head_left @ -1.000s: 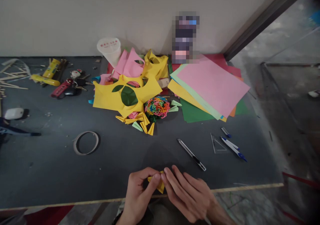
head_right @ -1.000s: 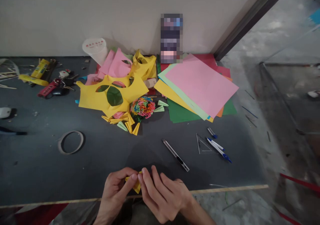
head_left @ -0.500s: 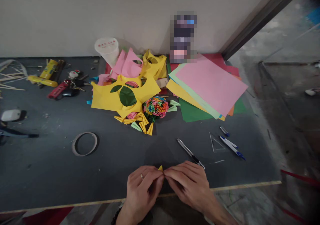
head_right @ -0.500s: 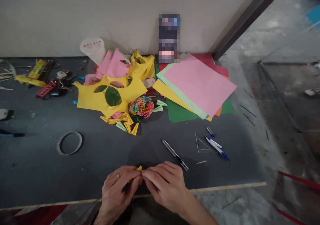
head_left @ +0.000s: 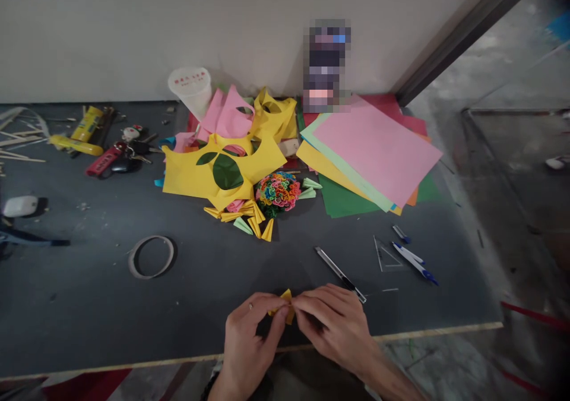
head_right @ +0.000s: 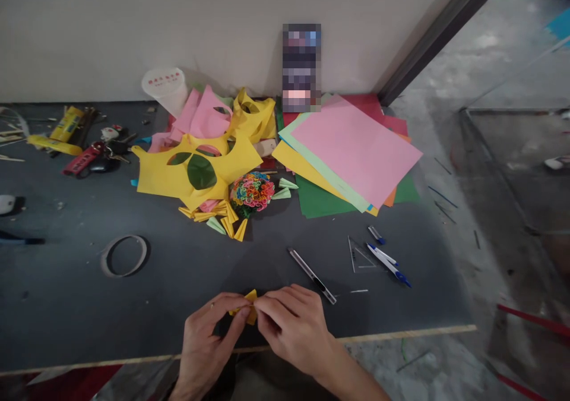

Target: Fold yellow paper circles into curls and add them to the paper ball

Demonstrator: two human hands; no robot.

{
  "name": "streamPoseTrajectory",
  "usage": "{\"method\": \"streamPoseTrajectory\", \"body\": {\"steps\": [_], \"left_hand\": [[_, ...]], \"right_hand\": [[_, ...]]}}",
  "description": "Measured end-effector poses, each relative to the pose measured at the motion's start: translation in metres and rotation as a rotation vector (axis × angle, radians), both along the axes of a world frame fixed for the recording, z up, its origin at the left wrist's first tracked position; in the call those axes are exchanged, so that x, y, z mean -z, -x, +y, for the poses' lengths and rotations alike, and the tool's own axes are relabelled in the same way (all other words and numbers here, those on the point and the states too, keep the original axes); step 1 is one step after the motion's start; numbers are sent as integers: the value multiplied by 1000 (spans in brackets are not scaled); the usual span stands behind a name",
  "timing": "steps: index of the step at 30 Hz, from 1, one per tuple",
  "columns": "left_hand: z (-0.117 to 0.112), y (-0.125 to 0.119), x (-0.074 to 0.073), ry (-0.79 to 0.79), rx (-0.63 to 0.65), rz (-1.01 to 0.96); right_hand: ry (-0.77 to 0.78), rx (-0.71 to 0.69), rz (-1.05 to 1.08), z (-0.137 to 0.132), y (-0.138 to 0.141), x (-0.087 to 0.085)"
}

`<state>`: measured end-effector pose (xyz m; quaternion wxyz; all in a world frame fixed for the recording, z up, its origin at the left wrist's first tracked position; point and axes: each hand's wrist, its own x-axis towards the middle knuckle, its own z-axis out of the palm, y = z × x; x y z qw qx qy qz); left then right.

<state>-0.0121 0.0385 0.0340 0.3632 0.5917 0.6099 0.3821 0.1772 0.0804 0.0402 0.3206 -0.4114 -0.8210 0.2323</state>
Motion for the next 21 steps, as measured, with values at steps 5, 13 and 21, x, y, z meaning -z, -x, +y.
{"method": "streamPoseTrajectory", "body": {"steps": [5, 13, 21], "left_hand": [[-2, -1, 2, -15, 1, 6], [-3, 0, 5, -99, 32, 81], [0, 0, 2, -141, -6, 99]], "right_hand": [[38, 18, 70, 3, 1, -4], [114, 55, 108, 0, 3, 0], [135, 27, 104, 1, 1, -4]]}}
